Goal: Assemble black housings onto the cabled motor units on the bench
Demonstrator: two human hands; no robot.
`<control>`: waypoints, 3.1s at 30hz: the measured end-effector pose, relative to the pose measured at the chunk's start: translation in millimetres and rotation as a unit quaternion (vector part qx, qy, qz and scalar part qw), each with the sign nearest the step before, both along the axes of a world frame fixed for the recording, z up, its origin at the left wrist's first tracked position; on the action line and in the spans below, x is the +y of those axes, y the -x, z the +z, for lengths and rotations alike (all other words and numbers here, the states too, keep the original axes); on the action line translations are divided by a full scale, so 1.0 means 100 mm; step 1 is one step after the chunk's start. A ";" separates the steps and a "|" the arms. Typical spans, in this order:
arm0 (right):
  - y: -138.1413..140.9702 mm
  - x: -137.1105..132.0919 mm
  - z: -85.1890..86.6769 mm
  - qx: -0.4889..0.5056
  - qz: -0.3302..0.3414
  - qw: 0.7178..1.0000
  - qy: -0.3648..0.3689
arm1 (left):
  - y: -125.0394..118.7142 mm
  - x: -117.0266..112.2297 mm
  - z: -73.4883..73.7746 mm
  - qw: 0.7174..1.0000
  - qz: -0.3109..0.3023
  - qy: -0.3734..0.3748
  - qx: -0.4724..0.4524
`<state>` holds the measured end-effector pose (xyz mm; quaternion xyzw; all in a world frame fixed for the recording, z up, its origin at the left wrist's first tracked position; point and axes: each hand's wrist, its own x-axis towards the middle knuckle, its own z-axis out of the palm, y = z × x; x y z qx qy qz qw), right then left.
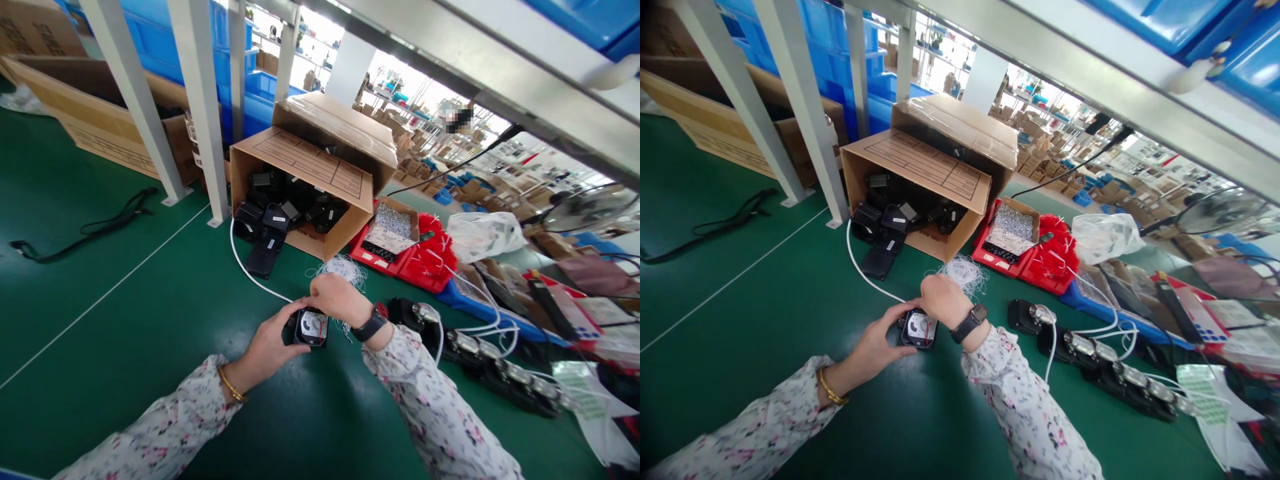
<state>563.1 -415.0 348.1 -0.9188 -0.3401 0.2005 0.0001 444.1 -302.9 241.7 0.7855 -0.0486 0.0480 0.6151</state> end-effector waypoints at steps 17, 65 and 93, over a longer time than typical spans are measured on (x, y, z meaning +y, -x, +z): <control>-0.09 -0.27 -0.19 0.108 -0.008 0.985 -0.132 | 0.00 0.00 0.06 0.997 0.015 -0.070 0.020; 0.70 -0.61 -0.83 0.369 -0.382 0.704 -0.471 | 0.03 0.01 0.01 0.989 -0.024 -0.138 -0.037; 0.88 -0.71 -0.79 0.469 -0.315 0.568 -0.598 | -0.12 0.05 0.29 0.994 -0.059 -0.023 0.090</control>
